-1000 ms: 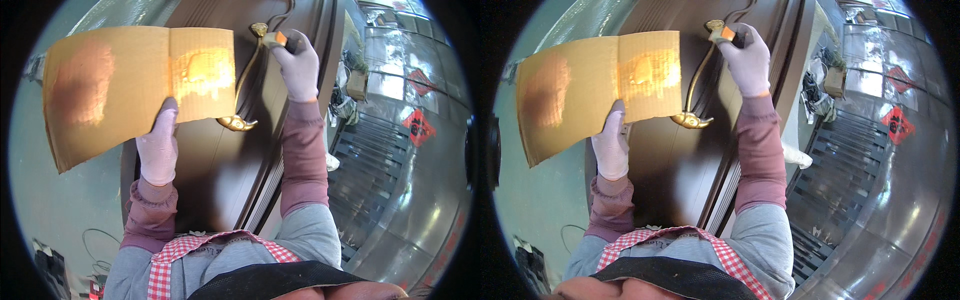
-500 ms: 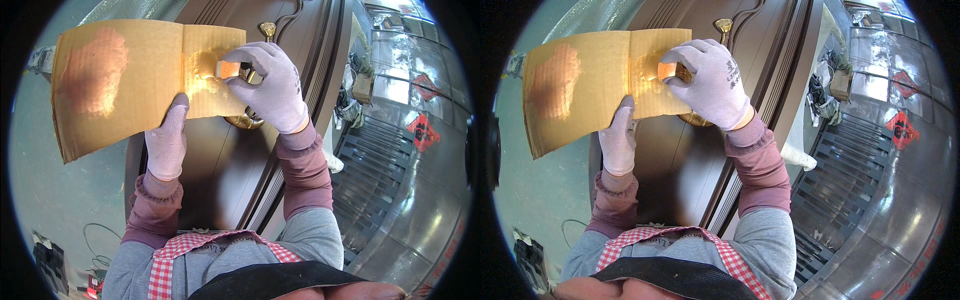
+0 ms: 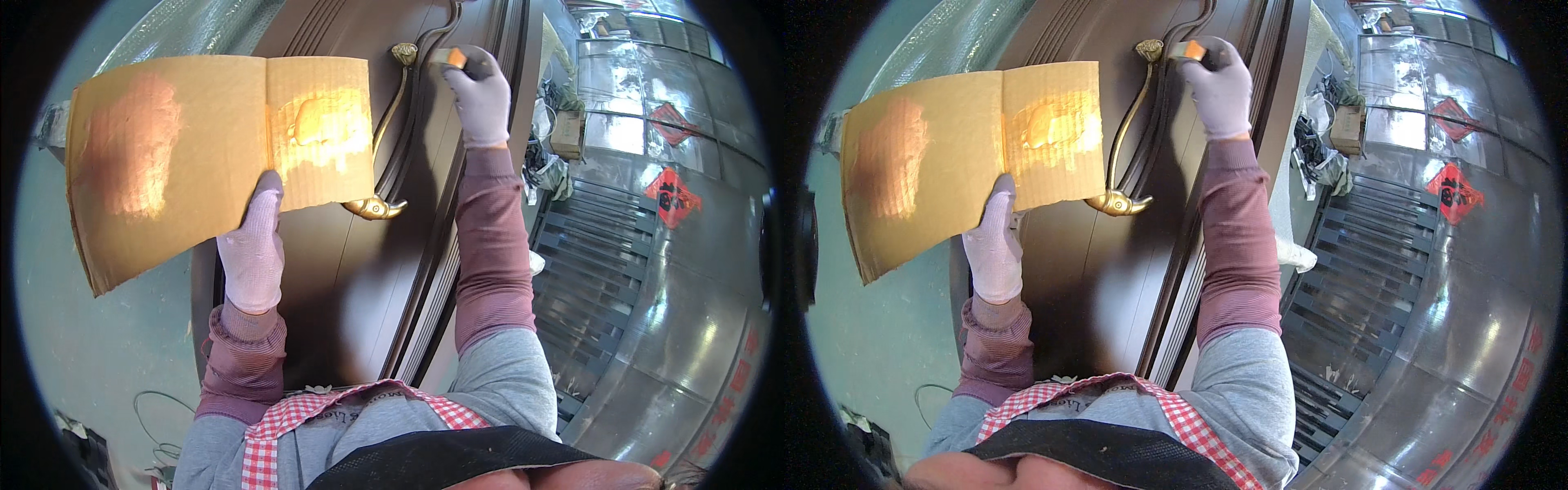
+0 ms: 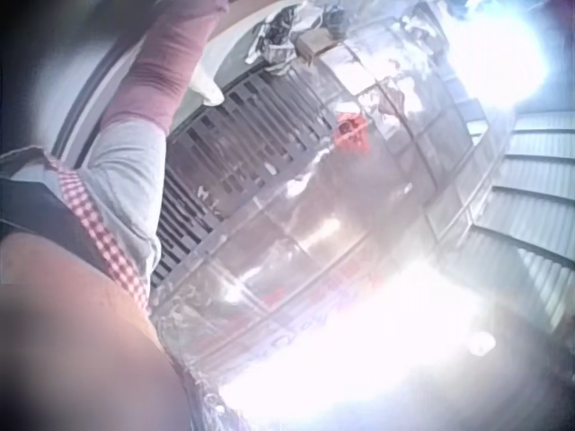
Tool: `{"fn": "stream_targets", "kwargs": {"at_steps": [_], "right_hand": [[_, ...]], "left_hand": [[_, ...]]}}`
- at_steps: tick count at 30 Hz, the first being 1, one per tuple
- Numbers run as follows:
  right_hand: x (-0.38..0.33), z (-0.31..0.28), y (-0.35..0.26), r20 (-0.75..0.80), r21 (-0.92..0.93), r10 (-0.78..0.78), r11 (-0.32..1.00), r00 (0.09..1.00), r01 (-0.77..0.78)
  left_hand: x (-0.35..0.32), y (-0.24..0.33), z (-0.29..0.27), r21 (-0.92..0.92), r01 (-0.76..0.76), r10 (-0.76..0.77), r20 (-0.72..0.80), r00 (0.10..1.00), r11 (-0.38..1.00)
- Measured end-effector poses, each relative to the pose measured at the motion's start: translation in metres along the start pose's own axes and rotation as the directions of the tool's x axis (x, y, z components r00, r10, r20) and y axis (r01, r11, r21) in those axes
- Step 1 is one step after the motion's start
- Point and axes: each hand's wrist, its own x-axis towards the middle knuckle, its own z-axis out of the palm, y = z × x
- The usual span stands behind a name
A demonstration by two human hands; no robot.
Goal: The person applies gold leaf to a dark wooden door handle using a small sponge applicator. They hold a sheet of gold leaf in the left hand and rub the applicator over the handle's contours. The person then moves to a table and flips through several printed documents.
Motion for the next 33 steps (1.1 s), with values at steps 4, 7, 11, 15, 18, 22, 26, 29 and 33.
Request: {"fn": "stream_targets", "kwargs": {"at_steps": [4,7,11,15,18,22,26,29,33], "right_hand": [[0.028,0.019,0.029,0.172,-0.398,-0.267,0.862,0.948,0.315],[0.035,0.029,0.013,0.344,-0.576,-0.405,0.621,0.847,0.531],[0.038,0.030,0.006,0.438,-0.633,-0.389,0.507,0.811,0.585],[0.044,0.017,0.009,0.416,-0.653,-0.385,0.504,0.824,0.565],[0.042,0.026,0.002,0.451,-0.613,-0.437,0.482,0.778,0.626],[0.039,0.040,-0.001,0.497,-0.634,-0.436,0.407,0.750,0.657],[0.039,0.023,0.006,0.456,-0.660,-0.431,0.424,0.779,0.620],[0.040,0.023,0.005,0.415,-0.637,-0.441,0.483,0.796,0.601],[0.042,0.034,0.003,0.408,-0.609,-0.395,0.554,0.823,0.568]], "left_hand": [[0.000,0.000,-0.003,0.014,0.046,-0.047,0.059,0.997,0.999],[0.000,-0.001,-0.002,-0.082,0.117,-0.114,0.036,0.993,0.990],[0.000,0.001,-0.004,-0.094,0.161,-0.156,0.062,0.986,0.982],[0.001,0.001,-0.006,0.029,0.002,-0.003,0.031,1.000,1.000],[0.000,-0.002,-0.003,0.041,-0.037,0.037,0.005,0.999,0.998],[0.000,-0.001,-0.005,0.034,0.030,-0.031,0.040,0.999,0.999],[0.001,0.000,-0.005,0.029,0.021,-0.022,0.049,0.999,0.999],[-0.001,-0.003,-0.003,-0.012,0.034,-0.034,0.040,0.999,0.999],[-0.001,-0.004,-0.005,0.038,0.010,-0.012,0.034,0.999,0.999]]}}
